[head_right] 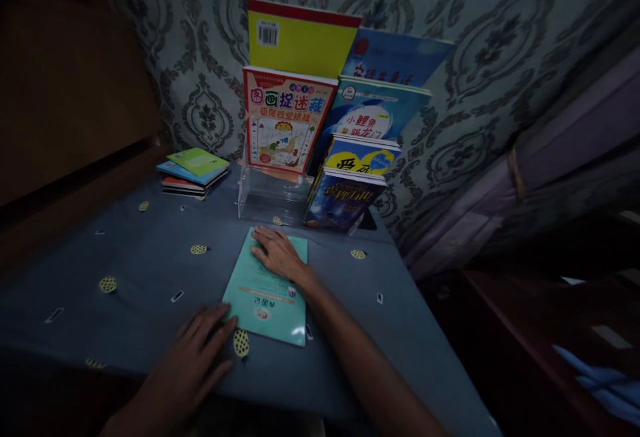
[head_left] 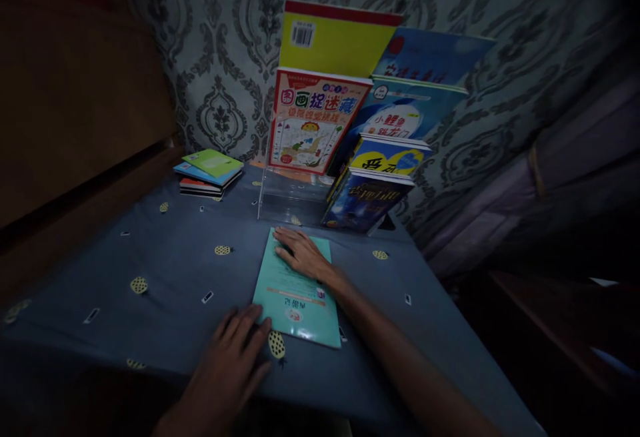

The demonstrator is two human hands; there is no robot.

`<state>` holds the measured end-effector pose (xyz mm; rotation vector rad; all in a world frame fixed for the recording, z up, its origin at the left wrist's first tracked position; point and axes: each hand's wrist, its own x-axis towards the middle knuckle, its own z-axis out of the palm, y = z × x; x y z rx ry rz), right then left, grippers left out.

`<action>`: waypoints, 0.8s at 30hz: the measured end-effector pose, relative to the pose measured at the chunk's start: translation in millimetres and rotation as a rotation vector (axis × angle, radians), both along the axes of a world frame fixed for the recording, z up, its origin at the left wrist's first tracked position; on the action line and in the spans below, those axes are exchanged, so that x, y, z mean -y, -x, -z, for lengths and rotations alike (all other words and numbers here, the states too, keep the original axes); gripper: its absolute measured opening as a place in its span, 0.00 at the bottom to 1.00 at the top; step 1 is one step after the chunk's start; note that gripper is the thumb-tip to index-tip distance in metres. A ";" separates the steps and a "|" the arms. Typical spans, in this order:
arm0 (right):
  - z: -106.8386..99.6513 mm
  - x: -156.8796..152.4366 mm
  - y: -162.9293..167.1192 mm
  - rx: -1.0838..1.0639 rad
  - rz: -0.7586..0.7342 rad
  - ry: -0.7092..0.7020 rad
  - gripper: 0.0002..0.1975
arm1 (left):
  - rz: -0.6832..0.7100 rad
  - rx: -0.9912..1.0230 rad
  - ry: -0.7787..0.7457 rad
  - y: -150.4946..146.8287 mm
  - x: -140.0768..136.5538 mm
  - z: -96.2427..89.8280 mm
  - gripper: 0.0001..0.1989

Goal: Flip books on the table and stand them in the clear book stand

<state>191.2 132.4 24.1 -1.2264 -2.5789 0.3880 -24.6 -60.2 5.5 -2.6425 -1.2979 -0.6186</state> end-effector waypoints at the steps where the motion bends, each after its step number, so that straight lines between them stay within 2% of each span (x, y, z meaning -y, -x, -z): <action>1: -0.5 3.6 1.7 0.003 0.005 -0.002 0.26 | 0.006 -0.006 -0.006 -0.1 -1.0 0.3 0.21; 5: -4.2 26.0 6.0 -0.007 -0.021 0.015 0.26 | 0.039 -0.050 -0.023 1.3 0.7 4.0 0.27; 9: -8.5 58.4 7.9 -0.050 -0.065 0.048 0.28 | 0.109 -0.093 -0.032 7.3 13.6 9.2 0.32; 16: -19.3 109.0 9.3 -0.080 -0.111 0.109 0.32 | 0.196 -0.166 -0.174 21.9 39.0 18.8 0.26; 20: -26.4 139.5 -4.3 -0.133 -0.136 0.145 0.30 | 0.243 -0.153 -0.228 23.9 48.3 12.4 0.27; 24: -29.8 174.0 -43.5 -0.270 -0.113 0.199 0.24 | 0.249 -0.053 -0.227 22.2 46.4 -4.0 0.27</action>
